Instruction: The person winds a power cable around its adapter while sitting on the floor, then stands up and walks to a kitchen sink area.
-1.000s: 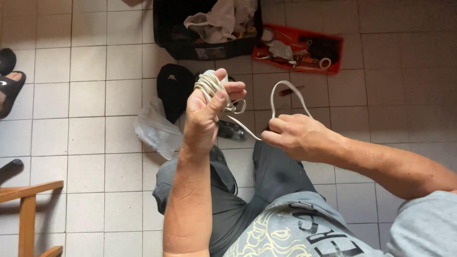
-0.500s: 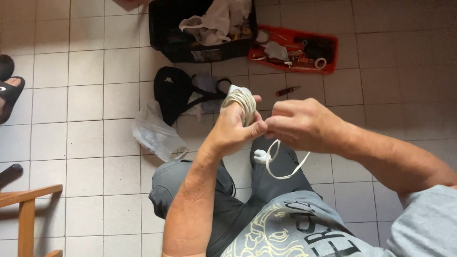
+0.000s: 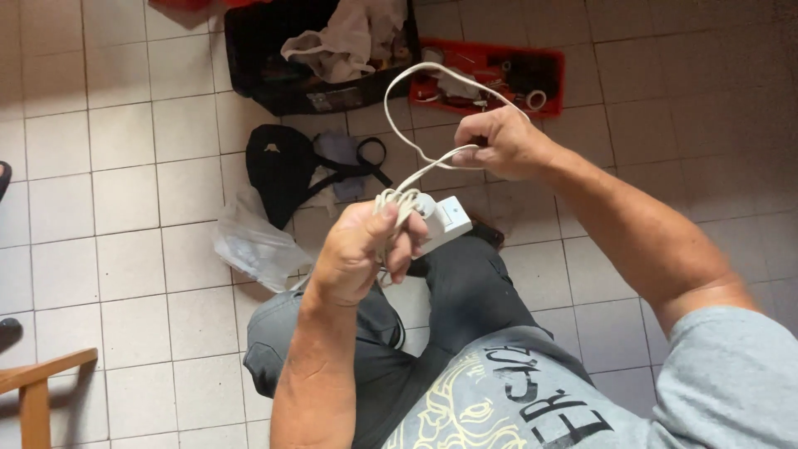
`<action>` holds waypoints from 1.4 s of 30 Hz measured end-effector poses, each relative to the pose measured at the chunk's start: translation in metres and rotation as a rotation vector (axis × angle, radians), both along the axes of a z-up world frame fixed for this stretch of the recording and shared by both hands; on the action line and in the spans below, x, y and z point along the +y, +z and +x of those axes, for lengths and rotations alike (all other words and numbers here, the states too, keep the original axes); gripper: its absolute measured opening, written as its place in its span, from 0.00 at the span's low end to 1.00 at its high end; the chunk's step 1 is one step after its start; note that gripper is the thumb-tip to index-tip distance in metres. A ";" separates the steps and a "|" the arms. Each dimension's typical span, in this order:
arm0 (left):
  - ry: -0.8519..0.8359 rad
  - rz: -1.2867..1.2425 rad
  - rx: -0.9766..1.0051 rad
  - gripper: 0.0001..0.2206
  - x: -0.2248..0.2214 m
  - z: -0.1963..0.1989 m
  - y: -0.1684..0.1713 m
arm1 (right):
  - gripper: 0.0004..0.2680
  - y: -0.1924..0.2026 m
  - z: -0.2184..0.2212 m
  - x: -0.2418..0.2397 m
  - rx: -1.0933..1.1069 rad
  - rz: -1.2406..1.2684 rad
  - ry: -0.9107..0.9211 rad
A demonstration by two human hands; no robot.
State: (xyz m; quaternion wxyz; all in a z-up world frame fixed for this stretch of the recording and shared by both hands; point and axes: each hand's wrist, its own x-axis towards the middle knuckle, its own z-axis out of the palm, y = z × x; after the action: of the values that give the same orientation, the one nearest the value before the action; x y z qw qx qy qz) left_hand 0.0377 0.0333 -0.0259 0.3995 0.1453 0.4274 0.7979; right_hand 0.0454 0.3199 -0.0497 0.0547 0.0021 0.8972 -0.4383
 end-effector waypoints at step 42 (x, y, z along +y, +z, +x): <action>0.283 0.015 -0.158 0.25 -0.013 -0.013 -0.001 | 0.10 -0.103 0.075 -0.036 -0.207 -0.351 -0.111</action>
State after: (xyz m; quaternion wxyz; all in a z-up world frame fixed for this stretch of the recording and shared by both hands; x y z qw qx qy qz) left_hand 0.0249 0.0205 -0.0271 0.3141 0.0236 0.4048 0.8584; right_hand 0.1203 0.2840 -0.1524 0.1220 0.0873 0.7952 -0.5875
